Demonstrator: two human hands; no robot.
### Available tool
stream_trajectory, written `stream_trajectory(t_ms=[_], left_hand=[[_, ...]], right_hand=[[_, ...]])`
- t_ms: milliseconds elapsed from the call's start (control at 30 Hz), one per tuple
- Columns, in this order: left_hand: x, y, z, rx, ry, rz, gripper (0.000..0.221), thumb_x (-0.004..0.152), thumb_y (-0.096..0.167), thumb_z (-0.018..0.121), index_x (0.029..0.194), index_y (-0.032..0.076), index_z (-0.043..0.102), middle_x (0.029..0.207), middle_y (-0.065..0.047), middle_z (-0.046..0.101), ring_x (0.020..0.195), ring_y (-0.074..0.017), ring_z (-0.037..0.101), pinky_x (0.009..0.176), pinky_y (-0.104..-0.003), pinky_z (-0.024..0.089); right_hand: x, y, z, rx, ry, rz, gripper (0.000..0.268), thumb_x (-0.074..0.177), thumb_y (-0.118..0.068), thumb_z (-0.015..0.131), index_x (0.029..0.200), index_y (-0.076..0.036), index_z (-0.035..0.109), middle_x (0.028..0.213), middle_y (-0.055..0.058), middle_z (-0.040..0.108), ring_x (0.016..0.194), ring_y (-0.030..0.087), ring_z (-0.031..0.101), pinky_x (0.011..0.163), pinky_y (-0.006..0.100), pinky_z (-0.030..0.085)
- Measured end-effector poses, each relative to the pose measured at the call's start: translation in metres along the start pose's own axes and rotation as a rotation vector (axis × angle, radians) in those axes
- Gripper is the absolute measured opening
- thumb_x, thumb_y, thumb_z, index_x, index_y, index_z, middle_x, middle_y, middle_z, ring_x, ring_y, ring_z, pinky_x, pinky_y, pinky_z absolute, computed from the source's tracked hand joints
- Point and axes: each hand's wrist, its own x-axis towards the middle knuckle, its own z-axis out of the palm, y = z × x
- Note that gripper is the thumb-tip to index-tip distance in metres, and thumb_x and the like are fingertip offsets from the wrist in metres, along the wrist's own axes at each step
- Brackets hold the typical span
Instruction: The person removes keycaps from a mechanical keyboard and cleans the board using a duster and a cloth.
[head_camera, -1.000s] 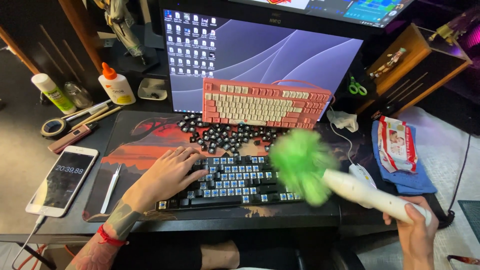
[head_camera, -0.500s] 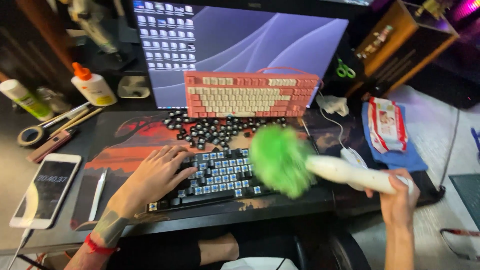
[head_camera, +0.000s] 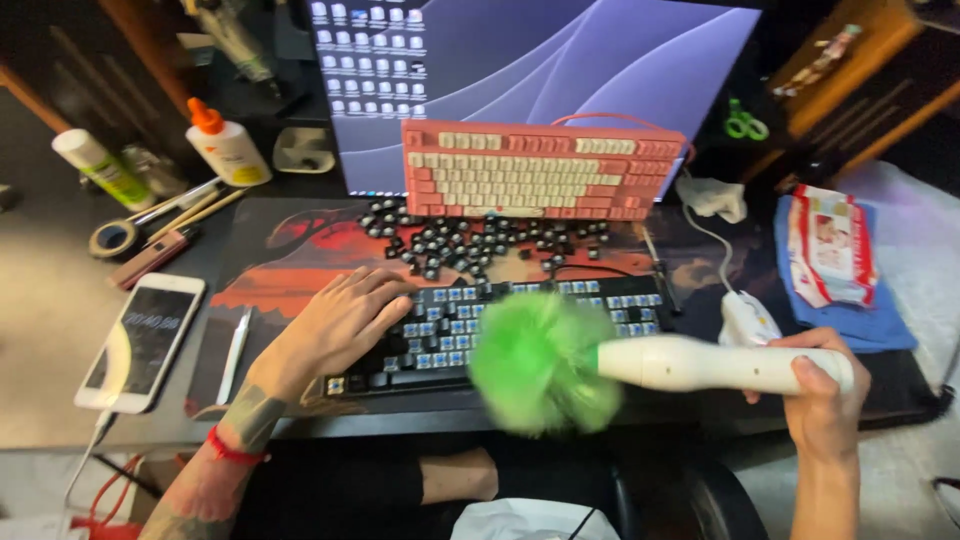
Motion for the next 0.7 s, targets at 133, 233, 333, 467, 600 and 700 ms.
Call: stream_trajectory(t_ms=[133, 233, 333, 467, 600, 700], left_hand=[[-0.004, 0.014, -0.025, -0.185, 0.059, 0.024, 0.072, 0.126, 0.05, 0.027, 0.157, 0.008, 0.077, 0.157, -0.017, 0.08, 0.147, -0.0394, 0.069, 0.118, -0.056, 0.05], [-0.006, 0.021, -0.04, -0.498, 0.049, -0.243, 0.086, 0.117, 0.062, 0.02, 0.165, 0.015, 0.074, 0.162, -0.01, 0.083, 0.152, -0.0286, 0.076, 0.128, -0.046, 0.052], [-0.003, 0.012, -0.035, -0.617, 0.041, -0.257, 0.11, 0.107, 0.08, 0.004, 0.168, 0.018, 0.072, 0.155, -0.011, 0.087, 0.152, -0.0272, 0.076, 0.13, -0.05, 0.049], [0.0, 0.011, -0.036, -0.747, 0.09, -0.288, 0.123, 0.097, 0.091, 0.005, 0.157, 0.014, 0.079, 0.15, -0.013, 0.09, 0.141, -0.0298, 0.082, 0.125, -0.047, 0.058], [0.002, 0.005, -0.035, -0.811, 0.148, -0.313, 0.125, 0.095, 0.092, 0.007, 0.153, 0.01, 0.081, 0.148, -0.012, 0.089, 0.123, -0.0292, 0.082, 0.115, -0.045, 0.06], [0.002, 0.002, -0.038, -0.765, 0.176, -0.305, 0.133, 0.093, 0.093, 0.002, 0.16, 0.007, 0.078, 0.123, -0.016, 0.086, 0.118, -0.027, 0.078, 0.113, -0.044, 0.059]], right_hand=[[0.005, 0.009, 0.014, -0.088, 0.034, -0.07, 0.042, 0.111, -0.028, 0.075, 0.131, 0.004, 0.057, 0.131, 0.032, 0.069, 0.093, 0.057, 0.075, 0.063, 0.06, 0.07], [0.005, 0.003, 0.029, -0.003, -0.107, -0.044, 0.044, 0.101, -0.033, 0.076, 0.122, 0.004, 0.064, 0.112, 0.026, 0.075, 0.057, 0.044, 0.072, 0.044, 0.047, 0.061], [-0.001, -0.027, 0.068, -0.014, -0.166, -0.012, 0.052, 0.099, -0.044, 0.08, 0.116, 0.002, 0.064, 0.101, 0.031, 0.079, 0.06, 0.039, 0.073, 0.041, 0.042, 0.062], [0.004, -0.055, 0.112, -0.218, -0.198, -0.096, 0.03, 0.098, -0.016, 0.073, 0.121, 0.003, 0.07, 0.115, 0.028, 0.086, 0.075, 0.036, 0.084, 0.066, 0.04, 0.067], [0.011, -0.06, 0.139, -0.114, -0.314, -0.072, 0.038, 0.096, -0.033, 0.077, 0.112, 0.001, 0.068, 0.108, 0.026, 0.088, 0.063, 0.037, 0.085, 0.047, 0.04, 0.07], [0.011, -0.063, 0.169, -0.145, -0.358, -0.183, 0.039, 0.101, -0.024, 0.083, 0.128, -0.001, 0.066, 0.134, 0.03, 0.086, 0.108, 0.041, 0.092, 0.072, 0.041, 0.079]])
